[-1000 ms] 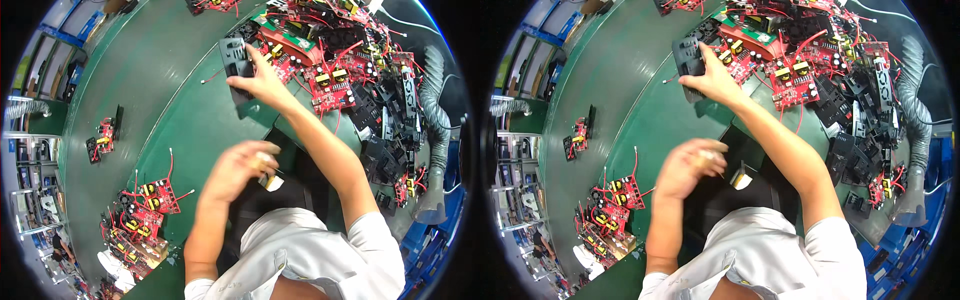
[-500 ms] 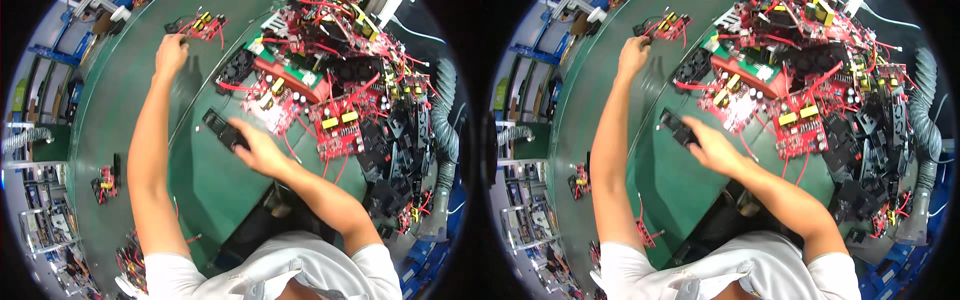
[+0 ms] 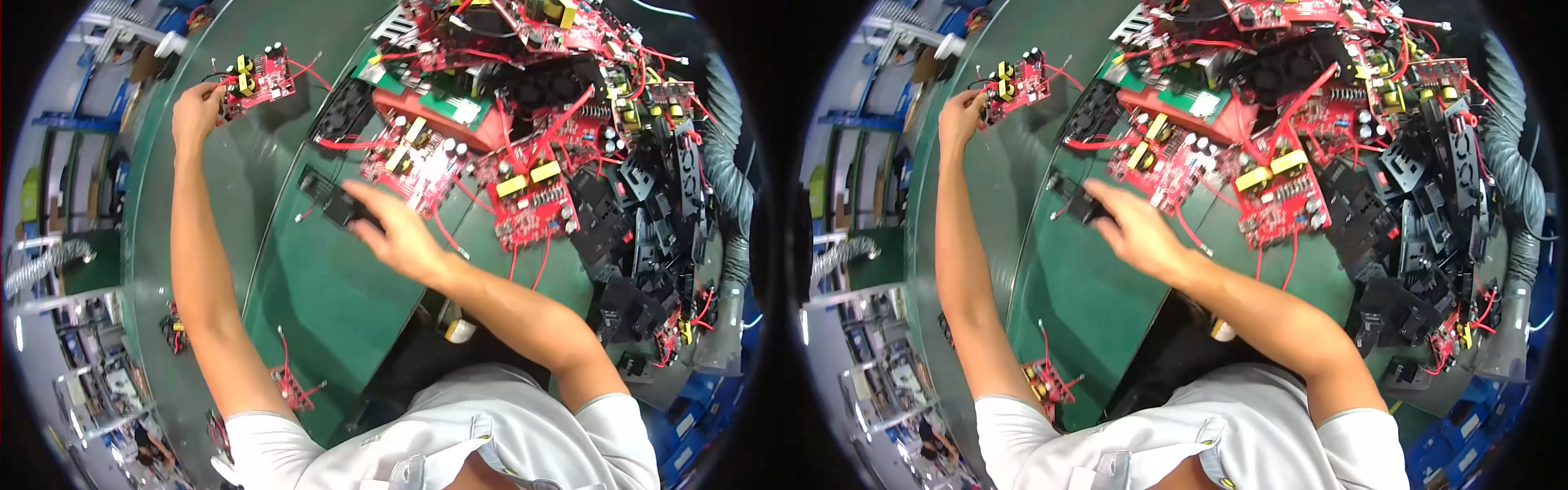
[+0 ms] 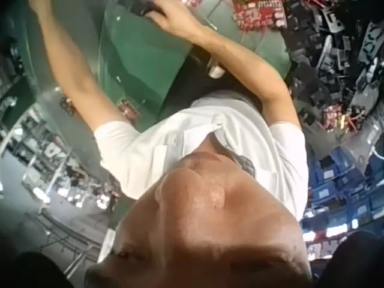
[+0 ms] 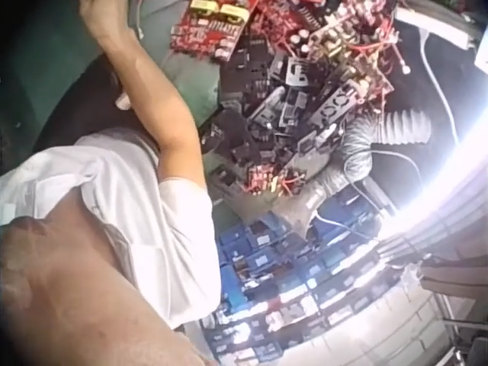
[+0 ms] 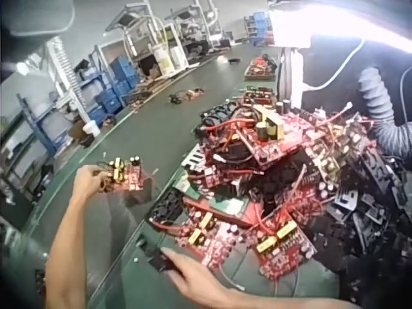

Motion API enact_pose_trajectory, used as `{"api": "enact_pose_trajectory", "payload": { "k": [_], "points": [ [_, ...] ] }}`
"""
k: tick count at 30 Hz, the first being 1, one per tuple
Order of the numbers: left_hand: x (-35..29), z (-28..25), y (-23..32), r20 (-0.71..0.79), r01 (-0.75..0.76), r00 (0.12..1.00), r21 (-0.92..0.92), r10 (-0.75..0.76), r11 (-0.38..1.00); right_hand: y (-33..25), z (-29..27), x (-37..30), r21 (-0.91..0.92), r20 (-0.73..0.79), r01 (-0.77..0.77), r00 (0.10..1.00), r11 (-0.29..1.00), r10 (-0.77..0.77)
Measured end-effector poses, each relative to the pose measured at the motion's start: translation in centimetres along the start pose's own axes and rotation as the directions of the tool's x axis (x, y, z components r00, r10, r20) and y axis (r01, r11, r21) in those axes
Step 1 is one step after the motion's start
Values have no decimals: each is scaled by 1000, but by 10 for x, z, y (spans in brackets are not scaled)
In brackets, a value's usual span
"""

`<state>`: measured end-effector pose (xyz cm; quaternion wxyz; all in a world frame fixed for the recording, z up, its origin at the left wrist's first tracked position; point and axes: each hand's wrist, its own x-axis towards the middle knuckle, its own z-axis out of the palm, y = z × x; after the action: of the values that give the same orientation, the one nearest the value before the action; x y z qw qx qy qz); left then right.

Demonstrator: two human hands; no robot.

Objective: Connecting wires and assembling components onto electronic circuit boards on a factory production line.

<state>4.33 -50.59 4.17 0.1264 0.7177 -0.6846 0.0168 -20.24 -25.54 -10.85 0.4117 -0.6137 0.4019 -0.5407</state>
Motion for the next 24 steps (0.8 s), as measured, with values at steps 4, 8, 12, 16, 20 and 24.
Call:
{"api": "enact_pose_trajectory", "payload": {
  "k": [4,8,12,16,20,24],
  "points": [
    [-116,-45,-8,-94,27,995,-192,-46,981,14,0,2,114,-87,-36,995,993,46],
    [-237,-57,-12,-8,199,978,-280,-209,939,8,-4,14,17,-238,88,968,996,-81],
    [-327,-45,-10,53,370,929,-201,-367,907,-20,-10,19,68,-121,2,993,998,6],
    [-383,-35,1,61,442,897,-118,-438,889,-41,-24,26,271,-70,-123,987,955,147],
    [-411,-34,10,10,305,952,-99,-306,947,-54,-41,32,663,-20,-223,949,714,315],
    [-417,-24,26,137,-160,973,-191,187,969,-59,-53,25,745,80,-282,937,605,339]
  ]
}}
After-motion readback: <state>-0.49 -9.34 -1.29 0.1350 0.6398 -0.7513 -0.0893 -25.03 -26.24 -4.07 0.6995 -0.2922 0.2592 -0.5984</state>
